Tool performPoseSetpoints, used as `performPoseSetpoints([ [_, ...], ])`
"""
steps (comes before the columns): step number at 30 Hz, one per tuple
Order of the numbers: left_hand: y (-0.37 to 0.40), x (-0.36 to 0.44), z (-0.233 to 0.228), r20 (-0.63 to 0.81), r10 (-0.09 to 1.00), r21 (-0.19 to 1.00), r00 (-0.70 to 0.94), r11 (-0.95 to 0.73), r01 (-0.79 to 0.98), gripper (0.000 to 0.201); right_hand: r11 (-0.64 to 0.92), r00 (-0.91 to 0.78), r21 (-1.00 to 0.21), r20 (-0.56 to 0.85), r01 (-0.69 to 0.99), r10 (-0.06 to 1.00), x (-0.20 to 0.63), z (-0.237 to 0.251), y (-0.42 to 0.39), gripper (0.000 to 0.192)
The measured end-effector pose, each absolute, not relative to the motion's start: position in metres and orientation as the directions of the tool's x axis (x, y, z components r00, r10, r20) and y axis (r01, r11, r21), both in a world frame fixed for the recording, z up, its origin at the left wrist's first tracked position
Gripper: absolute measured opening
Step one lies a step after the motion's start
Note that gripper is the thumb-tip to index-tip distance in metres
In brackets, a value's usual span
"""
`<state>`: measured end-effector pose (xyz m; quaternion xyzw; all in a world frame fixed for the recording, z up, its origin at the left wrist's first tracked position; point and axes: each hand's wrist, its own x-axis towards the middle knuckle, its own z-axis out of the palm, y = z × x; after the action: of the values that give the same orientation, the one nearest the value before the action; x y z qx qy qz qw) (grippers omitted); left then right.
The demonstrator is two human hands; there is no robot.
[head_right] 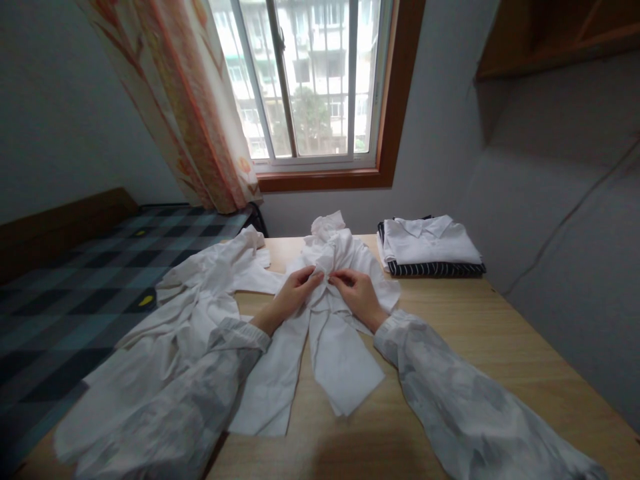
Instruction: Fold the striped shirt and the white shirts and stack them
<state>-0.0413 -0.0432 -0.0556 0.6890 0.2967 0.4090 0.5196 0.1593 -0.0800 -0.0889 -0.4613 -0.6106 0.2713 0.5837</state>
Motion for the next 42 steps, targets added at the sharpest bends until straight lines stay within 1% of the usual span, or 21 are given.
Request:
performPoseSetpoints([
  [2,-0.039,-0.041,-0.061,0.295,0.853,0.946,0.43,-0.324,-0.006,0.054,0.48,0.033,-0.802,0.524,0.354,0.851,0.161,-0.079,-0.085,0.028],
  [3,-0.036,-0.041,-0.064,0.322,0.862,0.936,0.391,-0.351,0.002,0.055,0.508,-0.023,-0.746,0.553,0.43,0.833,0.163,-0.073,-0.089,0.026],
  [5,-0.03,-0.043,-0.067,0.368,0.876,0.921,0.312,-0.389,0.006,0.056,0.539,-0.142,-0.597,0.582,0.594,0.801,0.17,-0.059,-0.095,0.022],
  [7,-0.024,-0.044,-0.068,0.385,0.89,0.918,0.243,-0.396,-0.005,0.056,0.523,-0.221,-0.452,0.565,0.723,0.795,0.181,-0.047,-0.099,0.014],
  [8,-0.022,-0.045,-0.068,0.381,0.9,0.922,0.21,-0.386,-0.016,0.057,0.501,-0.236,-0.405,0.547,0.765,0.803,0.188,-0.042,-0.1,0.01],
  [9,-0.02,-0.045,-0.068,0.371,0.912,0.928,0.177,-0.371,-0.03,0.057,0.475,-0.235,-0.382,0.527,0.792,0.816,0.196,-0.037,-0.099,0.007],
  [10,-0.018,-0.045,-0.068,0.358,0.922,0.934,0.147,-0.356,-0.045,0.057,0.45,-0.226,-0.384,0.504,0.806,0.834,0.204,-0.034,-0.098,0.006],
  [12,-0.016,-0.045,-0.068,0.338,0.935,0.941,0.109,-0.332,-0.074,0.057,0.422,-0.211,-0.447,0.448,0.789,0.869,0.219,-0.028,-0.094,0.008],
  [14,-0.016,-0.044,-0.067,0.317,0.942,0.946,0.108,-0.307,-0.1,0.058,0.434,-0.24,-0.552,0.389,0.712,0.889,0.23,-0.023,-0.09,0.017],
  [16,-0.019,-0.043,-0.066,0.271,0.951,0.96,0.149,-0.255,-0.12,0.063,0.451,-0.281,-0.635,0.356,0.627,0.891,0.235,-0.018,-0.089,0.027],
  [19,-0.028,-0.044,-0.063,0.259,0.921,0.965,0.291,-0.23,-0.13,0.063,0.448,-0.309,-0.689,0.326,0.569,0.894,0.232,-0.012,-0.092,0.039],
  [22,-0.037,-0.047,-0.059,0.298,0.816,0.954,0.495,-0.274,-0.122,0.06,0.439,-0.41,-0.741,0.24,0.508,0.88,0.225,-0.013,-0.097,0.04],
  [24,-0.04,-0.049,-0.058,0.293,0.755,0.95,0.587,-0.301,-0.087,0.069,0.421,-0.469,-0.785,0.191,0.455,0.862,0.221,-0.017,-0.097,0.039],
  [27,-0.04,-0.05,-0.058,0.302,0.703,0.932,0.643,-0.358,-0.047,0.08,0.391,-0.459,-0.823,0.183,0.412,0.869,0.219,-0.023,-0.095,0.039],
  [30,-0.038,-0.051,-0.058,0.327,0.637,0.921,0.698,-0.381,-0.083,0.092,0.415,-0.433,-0.78,0.207,0.468,0.877,0.22,-0.026,-0.096,0.037],
  [32,-0.036,-0.051,-0.059,0.341,0.594,0.915,0.729,-0.389,-0.112,0.091,0.462,-0.435,-0.709,0.239,0.532,0.868,0.221,-0.027,-0.099,0.032],
  [34,-0.035,-0.051,-0.061,0.354,0.584,0.91,0.731,-0.395,-0.125,0.086,0.496,-0.426,-0.646,0.277,0.581,0.861,0.22,-0.03,-0.102,0.027],
  [39,-0.036,-0.047,-0.065,0.402,0.659,0.888,0.635,-0.451,-0.095,0.085,0.535,-0.397,-0.571,0.36,0.622,0.845,0.211,-0.044,-0.101,0.02],
  [42,-0.036,-0.044,-0.065,0.431,0.744,0.883,0.51,-0.465,-0.067,0.087,0.533,-0.339,-0.591,0.415,0.605,0.845,0.204,-0.057,-0.093,0.02],
])
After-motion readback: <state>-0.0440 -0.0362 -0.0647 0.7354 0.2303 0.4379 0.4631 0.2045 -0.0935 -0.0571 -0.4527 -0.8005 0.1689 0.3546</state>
